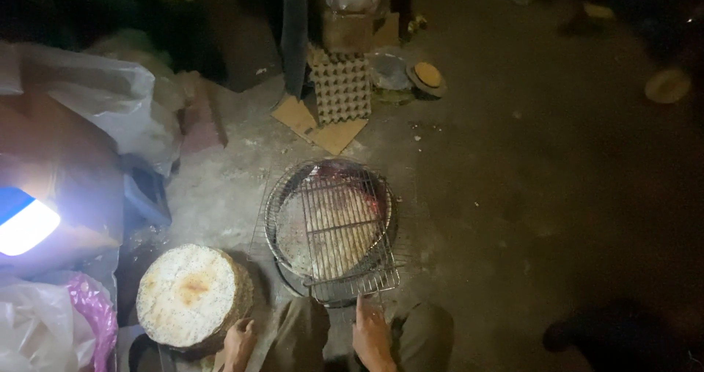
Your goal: Grilling rice crackers over a charcoal fire, flipping them by hand and fanning the coals to maintain heat.
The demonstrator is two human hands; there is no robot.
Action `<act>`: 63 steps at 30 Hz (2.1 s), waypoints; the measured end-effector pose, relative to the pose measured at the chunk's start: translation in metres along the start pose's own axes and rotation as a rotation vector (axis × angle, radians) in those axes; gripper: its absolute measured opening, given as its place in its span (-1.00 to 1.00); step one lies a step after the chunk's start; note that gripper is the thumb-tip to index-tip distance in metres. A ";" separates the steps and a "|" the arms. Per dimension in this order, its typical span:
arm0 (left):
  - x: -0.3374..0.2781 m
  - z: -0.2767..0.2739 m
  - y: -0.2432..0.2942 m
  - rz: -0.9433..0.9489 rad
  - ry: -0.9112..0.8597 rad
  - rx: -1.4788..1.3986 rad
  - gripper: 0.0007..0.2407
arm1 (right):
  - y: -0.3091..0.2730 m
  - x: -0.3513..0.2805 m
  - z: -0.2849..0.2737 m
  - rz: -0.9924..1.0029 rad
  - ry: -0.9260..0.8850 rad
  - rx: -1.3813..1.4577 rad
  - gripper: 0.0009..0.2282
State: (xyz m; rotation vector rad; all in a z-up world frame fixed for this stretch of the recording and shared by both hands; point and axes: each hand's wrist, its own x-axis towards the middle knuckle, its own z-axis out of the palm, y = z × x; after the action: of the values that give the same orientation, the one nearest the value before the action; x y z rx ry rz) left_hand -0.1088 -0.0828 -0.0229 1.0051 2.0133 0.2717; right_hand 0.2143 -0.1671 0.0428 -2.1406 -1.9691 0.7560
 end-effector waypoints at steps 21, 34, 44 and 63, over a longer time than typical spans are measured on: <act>-0.020 0.025 0.029 0.430 0.086 0.046 -0.75 | -0.006 0.008 0.013 -0.003 0.023 -0.182 -0.38; -0.042 0.024 0.072 0.962 0.307 0.270 -0.63 | -0.001 0.008 0.021 -0.002 0.025 -0.124 -0.38; -0.023 0.038 0.084 1.056 0.363 0.518 -0.48 | 0.006 0.009 0.034 -0.040 0.105 -0.142 -0.31; -0.009 0.033 0.128 1.068 0.282 0.902 -0.35 | 0.019 0.015 0.050 -0.176 0.246 -0.119 -0.28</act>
State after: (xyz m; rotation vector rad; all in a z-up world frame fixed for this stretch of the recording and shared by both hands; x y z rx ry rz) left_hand -0.0094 -0.0114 0.0277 2.7048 1.6094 0.0277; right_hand 0.2093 -0.1670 -0.0121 -1.9750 -2.0777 0.3366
